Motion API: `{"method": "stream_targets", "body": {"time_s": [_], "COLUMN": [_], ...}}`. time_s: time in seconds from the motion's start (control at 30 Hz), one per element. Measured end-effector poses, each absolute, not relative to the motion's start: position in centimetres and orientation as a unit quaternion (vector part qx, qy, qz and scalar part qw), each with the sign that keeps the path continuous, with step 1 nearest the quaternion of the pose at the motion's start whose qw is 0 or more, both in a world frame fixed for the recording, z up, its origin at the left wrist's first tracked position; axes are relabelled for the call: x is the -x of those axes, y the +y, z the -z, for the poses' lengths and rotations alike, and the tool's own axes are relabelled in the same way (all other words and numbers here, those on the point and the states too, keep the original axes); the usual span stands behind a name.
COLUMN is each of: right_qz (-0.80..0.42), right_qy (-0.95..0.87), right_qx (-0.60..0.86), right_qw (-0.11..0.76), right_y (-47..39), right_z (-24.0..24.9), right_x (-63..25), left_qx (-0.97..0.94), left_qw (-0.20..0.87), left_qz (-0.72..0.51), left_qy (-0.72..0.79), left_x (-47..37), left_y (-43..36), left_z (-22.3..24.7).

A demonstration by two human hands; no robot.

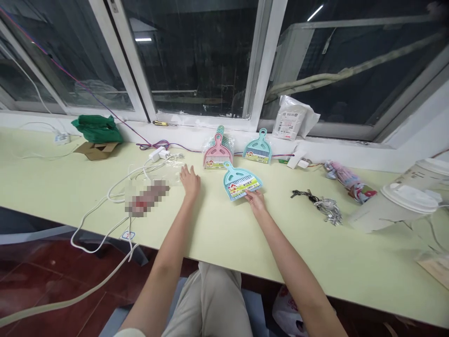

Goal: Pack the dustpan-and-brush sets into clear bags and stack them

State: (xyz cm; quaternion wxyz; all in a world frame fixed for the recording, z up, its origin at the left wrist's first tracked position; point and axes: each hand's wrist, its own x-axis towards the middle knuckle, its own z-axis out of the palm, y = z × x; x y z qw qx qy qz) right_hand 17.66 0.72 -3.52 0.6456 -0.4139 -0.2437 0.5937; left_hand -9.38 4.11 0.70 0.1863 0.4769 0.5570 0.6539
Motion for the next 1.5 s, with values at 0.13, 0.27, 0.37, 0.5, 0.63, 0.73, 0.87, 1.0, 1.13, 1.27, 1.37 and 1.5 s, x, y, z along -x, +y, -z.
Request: {"method": "stream_targets", "body": {"time_s": [0.13, 0.27, 0.37, 0.5, 0.63, 0.73, 0.87, 1.0, 1.13, 1.27, 1.37, 1.5], "right_qz": [-0.590, -0.609, -0.624, -0.642, -0.666, -0.673, -0.665, -0.655, -0.647, -0.620, -0.606, -0.615], "right_qy": [-0.247, -0.264, -0.284, -0.338, -0.395, -0.411, -0.403, -0.397, -0.420, -0.398, -0.384, -0.430], "right_qx": [0.411, 0.399, 0.397, 0.411, 0.422, 0.431, 0.440, 0.421, 0.397, 0.402, 0.403, 0.382], "right_qw": [0.649, 0.633, 0.611, 0.551, 0.472, 0.439, 0.448, 0.486, 0.497, 0.543, 0.568, 0.539], "right_y": [1.0, 1.0, 0.6, -0.3, -1.0, -1.1, -0.9, -1.0, -1.1, -0.6, -0.2, -0.2], "right_z": [3.6, 3.5, 2.9, 1.5, 0.5, 0.5, 0.6, 0.4, 0.3, 0.4, 0.5, 0.5], "right_x": [-17.9, -17.4, -17.0, -17.0, -17.8, -18.6, -18.7, -17.8, -17.3, -17.8, -18.6, -19.2], "left_qx": [-0.460, -0.468, -0.479, -0.509, -0.610, -0.664, -0.666, -0.696, -0.745, -0.786, -0.795, -0.767], "left_qw": [0.159, 0.213, 0.286, 0.253, 0.120, 0.006, -0.053, -0.098, -0.131, -0.127, -0.126, -0.109], "left_qz": [-0.536, -0.487, -0.510, -0.513, -0.224, -0.089, -0.074, -0.120, -0.191, -0.275, -0.336, -0.413], "left_qy": [0.690, 0.706, 0.655, 0.644, 0.751, 0.743, 0.741, 0.701, 0.626, 0.539, 0.489, 0.478], "left_x": [15.3, 16.1, 13.8, 10.8, 10.0, 9.9, 9.0, 7.1, 5.3, 4.0, 3.2, 2.2], "left_y": [4.1, 2.1, -0.1, -1.7, -1.2, -0.6, -0.5, -0.6, -0.5, 0.0, 0.7, 1.2], "left_z": [-0.8, -0.5, -0.1, 0.1, -0.6, -1.4, -2.3, -2.4, -1.9, -1.5, -1.7, -2.1]}}
